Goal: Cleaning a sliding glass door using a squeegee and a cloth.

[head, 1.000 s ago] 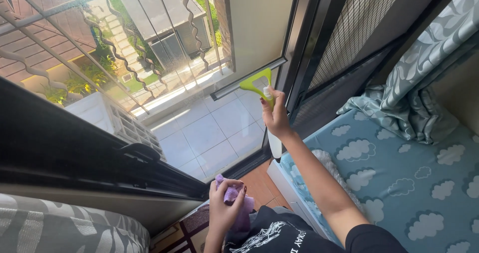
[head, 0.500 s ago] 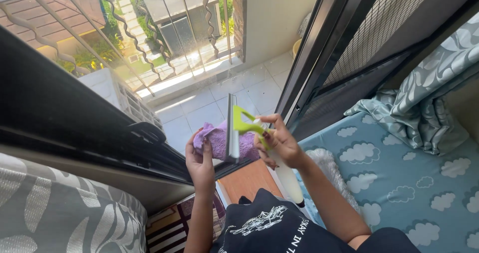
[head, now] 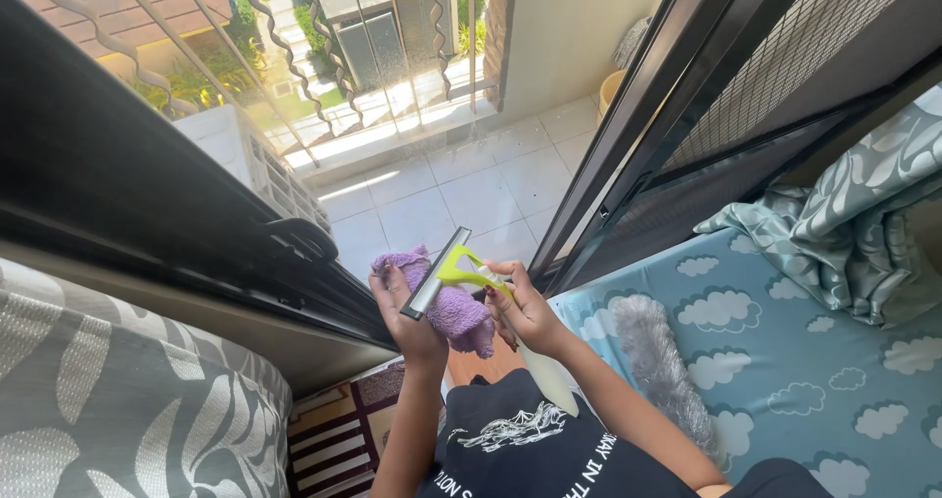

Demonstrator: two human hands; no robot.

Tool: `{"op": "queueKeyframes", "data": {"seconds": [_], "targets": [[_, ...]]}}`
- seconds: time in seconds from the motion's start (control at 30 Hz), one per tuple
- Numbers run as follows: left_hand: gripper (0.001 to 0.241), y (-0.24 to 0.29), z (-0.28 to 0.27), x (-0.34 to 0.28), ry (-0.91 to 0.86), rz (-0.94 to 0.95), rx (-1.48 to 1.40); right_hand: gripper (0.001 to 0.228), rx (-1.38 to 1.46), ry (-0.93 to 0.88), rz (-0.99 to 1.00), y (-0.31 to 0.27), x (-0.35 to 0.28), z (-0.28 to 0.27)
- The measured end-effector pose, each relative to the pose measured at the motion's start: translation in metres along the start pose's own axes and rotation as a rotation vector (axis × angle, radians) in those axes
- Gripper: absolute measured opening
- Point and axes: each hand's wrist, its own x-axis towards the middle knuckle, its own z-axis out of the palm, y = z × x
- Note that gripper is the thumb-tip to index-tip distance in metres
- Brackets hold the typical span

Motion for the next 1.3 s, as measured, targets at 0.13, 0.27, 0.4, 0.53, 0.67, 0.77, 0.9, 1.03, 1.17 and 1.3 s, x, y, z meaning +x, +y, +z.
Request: {"op": "queueKeyframes", "data": {"seconds": [0.13, 0.27, 0.4, 0.53, 0.67, 0.77, 0.9, 1.03, 1.17, 1.3], "targets": [[0.023, 0.016, 0.007, -0.004, 0.035, 0.034, 0.049, 0.043, 0.019, 0.027, 0.068, 0.002, 0.008, 0.001], [0.023, 0.031, 0.011, -0.011, 0.022, 0.042, 0.035, 0.042, 0.018, 0.007, 0.07, 0.021, 0.016, 0.002], [0.026, 0.064, 0.026, -0.02, 0.032, 0.013, 0.009, 0.04, 0.006, 0.033, 0.119, 0.025, 0.018, 0.007], [0.028, 0.079, 0.023, -0.026, -0.03, 0.001, 0.004, 0.04, -0.052, 0.134, 0.173, 0.041, 0.016, 0.001], [0.022, 0.072, -0.011, -0.021, -0.219, 0.121, -0.03, 0.042, -0.058, 0.226, 0.208, 0.026, 0.013, -0.006], [0.025, 0.05, -0.051, -0.018, -0.376, 0.127, -0.057, 0.045, -0.009, 0.307, 0.171, 0.019, 0.008, -0.013], [0.026, 0.02, -0.062, -0.019, -0.323, -0.115, 0.253, 0.048, 0.054, 0.386, 0.026, -0.005, 0.005, -0.007], [0.026, 0.013, -0.028, -0.032, -0.343, -0.204, 0.551, 0.048, -0.039, 0.408, -0.102, -0.023, -0.004, 0.019], [0.038, 0.013, -0.013, -0.027, -0.412, -0.144, 0.557, 0.045, -0.156, 0.34, -0.207, -0.047, -0.009, 0.047], [0.031, 0.024, -0.002, -0.025, -0.496, -0.129, 0.617, 0.033, -0.007, 0.242, -0.186, -0.026, -0.012, 0.046]]}}
